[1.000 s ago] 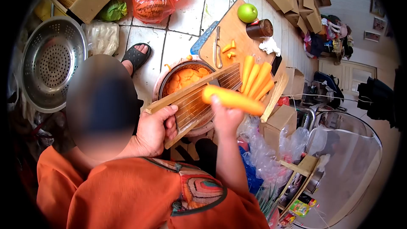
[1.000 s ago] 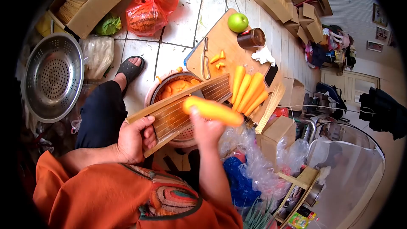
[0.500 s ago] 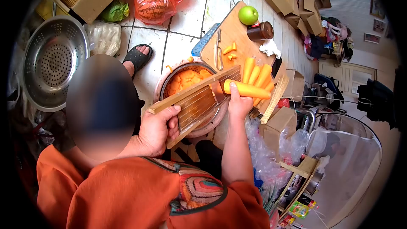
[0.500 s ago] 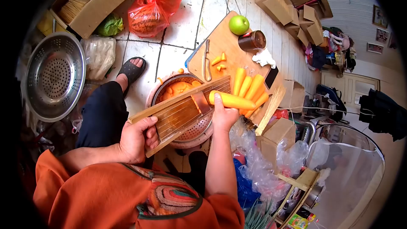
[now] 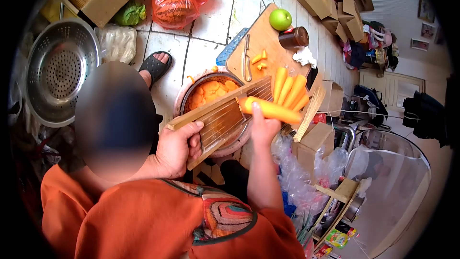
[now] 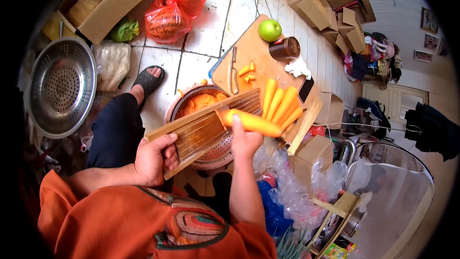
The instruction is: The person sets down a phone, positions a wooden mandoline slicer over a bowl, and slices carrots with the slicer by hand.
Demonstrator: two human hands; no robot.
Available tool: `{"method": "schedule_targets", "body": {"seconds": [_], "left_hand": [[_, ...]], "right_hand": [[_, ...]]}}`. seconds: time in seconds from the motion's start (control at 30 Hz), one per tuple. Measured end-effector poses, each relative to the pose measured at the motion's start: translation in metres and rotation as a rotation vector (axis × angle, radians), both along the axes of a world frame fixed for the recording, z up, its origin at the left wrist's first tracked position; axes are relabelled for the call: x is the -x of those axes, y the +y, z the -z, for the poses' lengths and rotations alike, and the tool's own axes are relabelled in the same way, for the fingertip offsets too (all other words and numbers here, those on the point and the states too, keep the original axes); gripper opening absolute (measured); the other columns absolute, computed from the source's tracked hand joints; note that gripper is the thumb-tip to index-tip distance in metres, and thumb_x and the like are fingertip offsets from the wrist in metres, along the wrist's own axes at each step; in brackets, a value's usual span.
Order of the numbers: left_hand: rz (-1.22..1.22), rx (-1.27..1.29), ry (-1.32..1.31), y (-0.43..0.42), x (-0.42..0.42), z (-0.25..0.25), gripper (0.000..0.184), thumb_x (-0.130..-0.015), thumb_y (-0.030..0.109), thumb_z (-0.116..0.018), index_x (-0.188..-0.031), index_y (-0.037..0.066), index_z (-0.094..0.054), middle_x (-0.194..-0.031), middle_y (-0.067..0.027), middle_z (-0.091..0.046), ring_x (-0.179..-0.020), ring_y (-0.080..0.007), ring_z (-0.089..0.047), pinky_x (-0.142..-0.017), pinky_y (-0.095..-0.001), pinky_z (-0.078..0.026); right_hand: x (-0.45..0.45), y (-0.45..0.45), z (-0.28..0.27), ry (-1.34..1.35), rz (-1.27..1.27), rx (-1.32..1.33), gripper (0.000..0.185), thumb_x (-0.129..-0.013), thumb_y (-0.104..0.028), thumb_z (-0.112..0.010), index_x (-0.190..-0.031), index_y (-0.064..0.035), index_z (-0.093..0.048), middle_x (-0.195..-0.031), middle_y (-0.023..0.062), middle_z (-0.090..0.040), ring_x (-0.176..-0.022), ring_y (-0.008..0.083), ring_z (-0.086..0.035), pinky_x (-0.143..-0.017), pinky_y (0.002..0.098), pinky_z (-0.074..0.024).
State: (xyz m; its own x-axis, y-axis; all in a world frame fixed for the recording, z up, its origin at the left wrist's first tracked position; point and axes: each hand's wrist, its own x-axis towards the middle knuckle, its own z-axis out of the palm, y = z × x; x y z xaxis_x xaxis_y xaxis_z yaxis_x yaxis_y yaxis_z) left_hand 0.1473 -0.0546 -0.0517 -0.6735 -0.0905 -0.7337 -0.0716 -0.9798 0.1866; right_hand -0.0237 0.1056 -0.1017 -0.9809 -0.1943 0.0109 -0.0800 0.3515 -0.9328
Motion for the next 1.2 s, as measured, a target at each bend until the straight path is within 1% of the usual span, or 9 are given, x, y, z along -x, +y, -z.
{"method": "schedule_targets", "body": {"seconds": [0.07,0.17,0.2,0.33,0.5,0.7,0.97,1.07,1.2], "left_hand": [[-0.009,0.007,0.012,0.001,0.0,-0.001,0.019,-0.088,0.013,-0.058,-0.072,0.008,-0.048,-0.051,-0.0004,-0.041,-0.037,-0.012,-0.035,-0.038,-0.0283,-0.033],[-0.005,0.004,0.007,0.0,0.001,-0.003,0.021,-0.088,0.013,-0.058,-0.071,0.009,-0.048,-0.051,-0.0002,-0.041,-0.038,-0.0118,-0.036,-0.038,-0.0283,-0.033],[-0.002,0.007,0.009,0.001,0.001,-0.003,0.021,-0.088,0.013,-0.058,-0.071,0.009,-0.048,-0.051,-0.0002,-0.041,-0.038,-0.0118,-0.036,-0.038,-0.0283,-0.033],[0.003,0.006,0.033,-0.002,0.002,-0.001,0.022,-0.089,0.013,-0.058,-0.07,0.009,-0.047,-0.051,0.0001,-0.042,-0.038,-0.0111,-0.036,-0.039,-0.0277,-0.033],[0.03,0.06,0.046,-0.001,0.002,-0.004,0.022,-0.089,0.014,-0.058,-0.07,0.009,-0.048,-0.051,0.0002,-0.042,-0.039,-0.0107,-0.037,-0.039,-0.0272,-0.033],[0.036,0.041,0.046,-0.002,0.003,-0.003,0.023,-0.089,0.013,-0.058,-0.069,0.009,-0.047,-0.051,0.0001,-0.042,-0.039,-0.0107,-0.037,-0.039,-0.0272,-0.034],[0.006,0.007,0.021,-0.001,0.003,-0.003,0.024,-0.088,0.013,-0.058,-0.068,0.009,-0.047,-0.05,0.0002,-0.043,-0.038,-0.011,-0.037,-0.039,-0.0273,-0.034],[0.002,-0.009,0.007,-0.001,0.001,-0.002,0.023,-0.088,0.013,-0.058,-0.068,0.009,-0.047,-0.051,0.0002,-0.043,-0.038,-0.0109,-0.037,-0.039,-0.0275,-0.033],[0.0,0.008,0.021,0.0,0.0,0.0,0.022,-0.088,0.012,-0.058,-0.069,0.009,-0.048,-0.05,0.0002,-0.042,-0.038,-0.011,-0.036,-0.039,-0.0275,-0.033]], "right_hand": [[-0.038,-0.013,-0.014,0.218,-0.198,0.053,0.022,-0.078,-0.005,-0.073,-0.096,0.0053,-0.064,-0.089,0.0104,-0.066,-0.079,0.0166,-0.063,-0.073,0.0294,-0.0512],[-0.037,-0.01,-0.007,0.263,-0.155,-0.011,0.022,-0.078,-0.005,-0.073,-0.095,0.0053,-0.063,-0.088,0.0097,-0.065,-0.08,0.0172,-0.063,-0.073,0.0295,-0.0512],[-0.023,-0.007,-0.009,-0.004,-0.006,-0.106,0.022,-0.079,-0.007,-0.073,-0.095,0.0054,-0.063,-0.089,0.0102,-0.065,-0.08,0.0163,-0.062,-0.074,0.0293,-0.051],[0.03,0.014,0.022,0.053,0.064,-0.093,0.023,-0.08,-0.009,-0.074,-0.094,0.0053,-0.063,-0.091,0.0099,-0.065,-0.081,0.0156,-0.062,-0.076,0.0291,-0.0507],[0.023,0.016,0.008,0.055,0.095,-0.107,0.025,-0.082,-0.01,-0.072,-0.098,0.0058,-0.062,-0.093,0.009,-0.065,-0.084,0.016,-0.062,-0.08,0.0287,-0.0495],[0.03,0.035,-0.002,-0.167,0.049,0.135,0.04,-0.085,-0.004,-0.067,-0.12,0.0057,-0.05,-0.113,0.0087,-0.058,-0.102,0.0159,-0.056,-0.093,0.0282,-0.0435],[-0.014,0.012,-0.038,-0.046,-0.167,0.006,0.027,-0.079,-0.001,-0.071,-0.103,0.0029,-0.06,-0.096,0.0068,-0.063,-0.085,0.0143,-0.06,-0.078,0.0278,-0.0495],[-0.053,-0.009,-0.063,0.361,-0.426,-0.259,0.029,-0.076,0.001,-0.072,-0.102,0.002,-0.06,-0.096,0.0074,-0.063,-0.085,0.0153,-0.06,-0.077,0.0288,-0.0495],[-0.022,-0.001,-0.031,0.009,-0.089,-0.05,0.027,-0.077,0.0,-0.072,-0.101,0.0049,-0.06,-0.097,0.0107,-0.064,-0.086,0.0158,-0.061,-0.076,0.0281,-0.0503]]}}
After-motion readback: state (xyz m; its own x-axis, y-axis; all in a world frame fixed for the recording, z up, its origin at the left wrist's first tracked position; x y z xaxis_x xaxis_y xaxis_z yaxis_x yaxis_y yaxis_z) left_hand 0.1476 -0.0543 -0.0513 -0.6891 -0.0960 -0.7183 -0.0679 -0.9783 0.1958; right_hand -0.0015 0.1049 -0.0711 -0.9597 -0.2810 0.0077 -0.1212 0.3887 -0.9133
